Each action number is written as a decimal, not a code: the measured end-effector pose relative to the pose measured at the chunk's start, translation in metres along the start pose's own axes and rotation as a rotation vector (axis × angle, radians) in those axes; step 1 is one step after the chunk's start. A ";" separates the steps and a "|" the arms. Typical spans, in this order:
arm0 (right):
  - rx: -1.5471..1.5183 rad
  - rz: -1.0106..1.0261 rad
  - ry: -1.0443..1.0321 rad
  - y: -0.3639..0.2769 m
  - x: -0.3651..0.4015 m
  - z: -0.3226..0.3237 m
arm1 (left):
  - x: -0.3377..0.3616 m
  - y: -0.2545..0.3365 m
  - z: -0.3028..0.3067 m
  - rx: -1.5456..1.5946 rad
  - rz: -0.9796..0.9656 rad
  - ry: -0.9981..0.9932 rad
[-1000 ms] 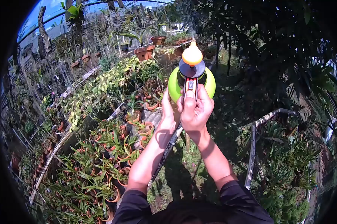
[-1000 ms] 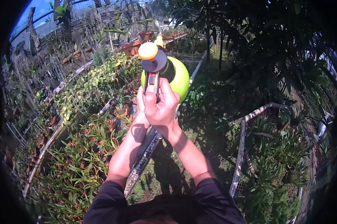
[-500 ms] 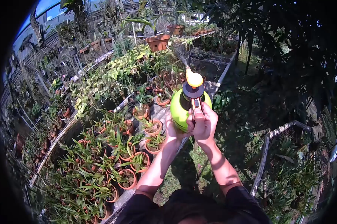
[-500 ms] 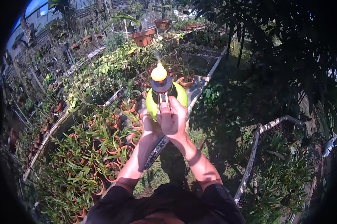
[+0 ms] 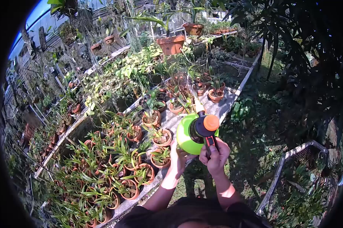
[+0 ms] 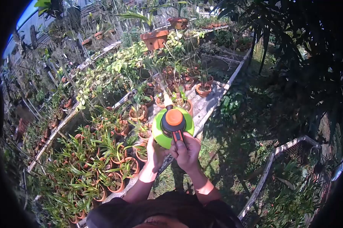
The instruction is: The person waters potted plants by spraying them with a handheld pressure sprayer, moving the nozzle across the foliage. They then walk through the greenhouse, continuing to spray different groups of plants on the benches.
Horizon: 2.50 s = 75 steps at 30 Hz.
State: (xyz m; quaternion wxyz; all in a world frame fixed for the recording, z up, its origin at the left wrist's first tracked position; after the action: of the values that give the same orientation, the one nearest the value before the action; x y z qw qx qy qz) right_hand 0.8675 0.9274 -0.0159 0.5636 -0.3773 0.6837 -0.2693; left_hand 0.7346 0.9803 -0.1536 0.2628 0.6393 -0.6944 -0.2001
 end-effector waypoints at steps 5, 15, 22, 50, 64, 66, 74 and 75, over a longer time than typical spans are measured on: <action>-0.069 -0.037 -0.121 0.007 -0.017 0.034 | -0.008 -0.024 0.002 0.062 -0.071 0.036; -0.228 -0.081 -0.102 0.023 -0.063 0.134 | -0.055 -0.086 -0.061 0.088 -0.104 -0.011; -0.174 -0.091 0.020 0.028 -0.085 0.217 | -0.099 -0.169 -0.112 0.197 0.027 -0.187; -0.243 0.021 0.194 -0.007 -0.068 0.306 | -0.105 -0.206 -0.191 0.010 -0.035 -0.259; -0.156 0.071 -0.020 -0.017 -0.056 0.267 | -0.070 -0.177 -0.142 -0.011 -0.194 -0.141; -0.242 0.111 -0.108 -0.017 -0.056 0.260 | -0.063 -0.159 -0.141 -0.021 -0.289 -0.165; -0.558 0.075 -0.303 -0.010 -0.059 0.213 | -0.012 -0.085 -0.154 -0.070 -0.555 -0.081; -0.567 0.091 -0.323 -0.013 -0.060 0.206 | -0.007 -0.076 -0.153 -0.055 -0.577 -0.049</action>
State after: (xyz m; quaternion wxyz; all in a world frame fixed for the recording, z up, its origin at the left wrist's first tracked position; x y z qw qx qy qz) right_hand 1.0752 0.9806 -0.0167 0.5489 -0.5259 0.6493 0.0208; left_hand 0.8892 0.9882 -0.0815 0.1955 0.7979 -0.4844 -0.3009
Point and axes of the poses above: each hand's wrist, its own x-axis away from the middle knuckle, its own z-axis out of the back of the hand, y = z × x, the point moved 9 cm from there along -x, towards the middle knuckle, and after that the axes turned 14 degrees about x, right-handed, at the moved point
